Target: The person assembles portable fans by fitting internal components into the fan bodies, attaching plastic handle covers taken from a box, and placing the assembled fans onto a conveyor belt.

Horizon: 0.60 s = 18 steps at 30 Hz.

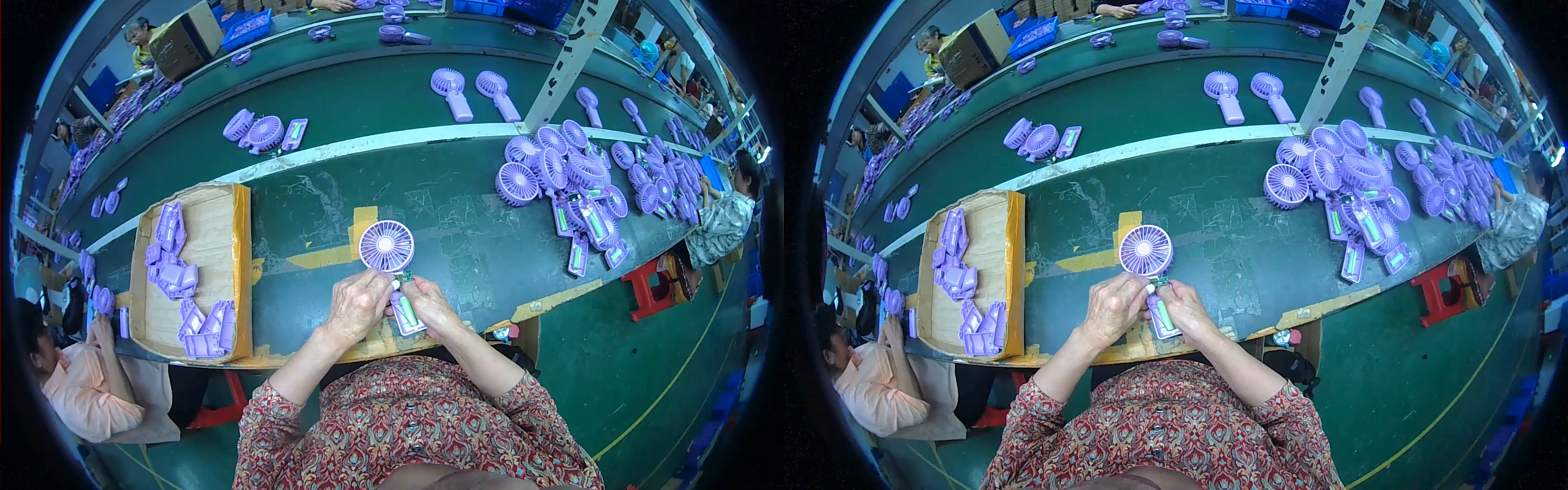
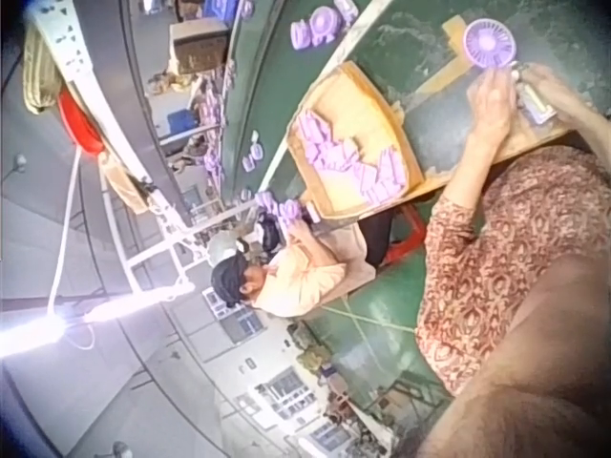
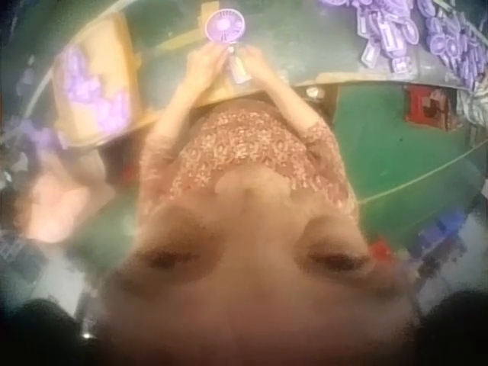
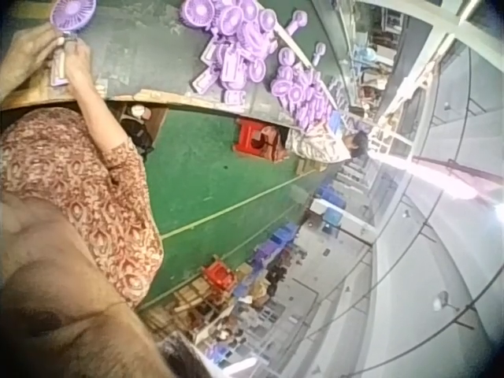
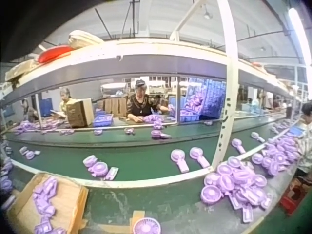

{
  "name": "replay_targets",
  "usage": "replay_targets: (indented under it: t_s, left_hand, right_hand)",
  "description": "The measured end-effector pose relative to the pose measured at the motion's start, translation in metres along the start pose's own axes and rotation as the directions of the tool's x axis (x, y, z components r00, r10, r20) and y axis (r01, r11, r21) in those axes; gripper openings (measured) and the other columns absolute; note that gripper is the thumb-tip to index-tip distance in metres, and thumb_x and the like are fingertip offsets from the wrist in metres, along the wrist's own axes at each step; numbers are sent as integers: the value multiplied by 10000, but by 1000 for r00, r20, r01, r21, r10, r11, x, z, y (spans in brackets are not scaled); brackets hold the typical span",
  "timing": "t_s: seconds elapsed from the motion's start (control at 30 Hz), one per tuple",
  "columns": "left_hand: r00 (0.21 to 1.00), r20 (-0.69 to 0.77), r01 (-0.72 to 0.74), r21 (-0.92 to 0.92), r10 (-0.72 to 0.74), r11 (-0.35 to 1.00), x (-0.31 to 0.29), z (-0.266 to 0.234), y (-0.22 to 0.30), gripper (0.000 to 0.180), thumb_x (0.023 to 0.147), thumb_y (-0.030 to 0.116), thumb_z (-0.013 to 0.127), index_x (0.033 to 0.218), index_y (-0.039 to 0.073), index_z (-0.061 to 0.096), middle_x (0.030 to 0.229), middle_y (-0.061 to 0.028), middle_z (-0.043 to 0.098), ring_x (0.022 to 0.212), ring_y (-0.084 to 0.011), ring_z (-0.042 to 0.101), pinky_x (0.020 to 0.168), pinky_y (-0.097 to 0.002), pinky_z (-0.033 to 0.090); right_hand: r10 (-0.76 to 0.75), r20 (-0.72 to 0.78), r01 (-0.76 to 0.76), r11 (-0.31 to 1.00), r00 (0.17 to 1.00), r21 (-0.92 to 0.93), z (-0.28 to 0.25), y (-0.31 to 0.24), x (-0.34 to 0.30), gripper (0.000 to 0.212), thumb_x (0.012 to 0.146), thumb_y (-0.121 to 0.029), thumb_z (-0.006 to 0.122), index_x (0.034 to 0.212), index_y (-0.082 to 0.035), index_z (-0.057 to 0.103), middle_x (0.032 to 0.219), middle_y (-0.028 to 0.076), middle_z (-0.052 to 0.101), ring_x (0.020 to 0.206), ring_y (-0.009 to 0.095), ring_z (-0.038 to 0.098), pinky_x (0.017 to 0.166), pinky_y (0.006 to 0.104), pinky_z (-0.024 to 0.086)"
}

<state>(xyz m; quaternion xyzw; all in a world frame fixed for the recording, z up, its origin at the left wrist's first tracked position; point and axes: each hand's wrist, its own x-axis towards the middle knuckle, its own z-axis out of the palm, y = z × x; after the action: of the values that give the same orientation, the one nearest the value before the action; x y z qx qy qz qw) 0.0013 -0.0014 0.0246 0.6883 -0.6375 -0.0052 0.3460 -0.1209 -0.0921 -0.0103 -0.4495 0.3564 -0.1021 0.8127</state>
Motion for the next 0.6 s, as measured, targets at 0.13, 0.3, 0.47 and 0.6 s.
replay_targets:
  t_s: [0.13,0.3,0.47,0.6]
  left_hand:
    - [999,32,-43,58,42,997,0,-4,4,143,718,-7,641,840,15,569,743,-121,580,653,-287,607,538,-387,486]
    - [1000,16,-26,83,25,996,0,-3,4,167,726,-11,630,871,14,553,726,-122,559,640,-299,593,540,-391,480]
    - [995,-40,94,19,-93,995,-3,-2,1,94,752,11,629,827,13,572,751,-126,598,665,-296,615,569,-378,489]
    - [984,14,179,-80,-179,981,-6,0,0,61,792,34,606,841,10,578,757,-138,603,658,-298,618,574,-367,486]
  right_hand:
    - [11,24,-11,1000,1000,11,-4,2,2,223,966,-185,409,1055,-21,531,838,53,608,654,112,608,565,246,514]
    - [-29,-16,29,999,999,15,-2,-1,3,198,962,-190,443,1030,-25,528,832,41,600,686,113,602,609,252,516]
    - [46,88,-67,965,995,252,-9,-5,-4,229,961,-209,455,1086,-24,505,918,87,616,770,153,625,675,277,529]
    - [49,97,-82,925,994,371,-10,-10,-10,350,967,-311,431,1119,-8,521,960,107,629,819,164,634,707,278,531]
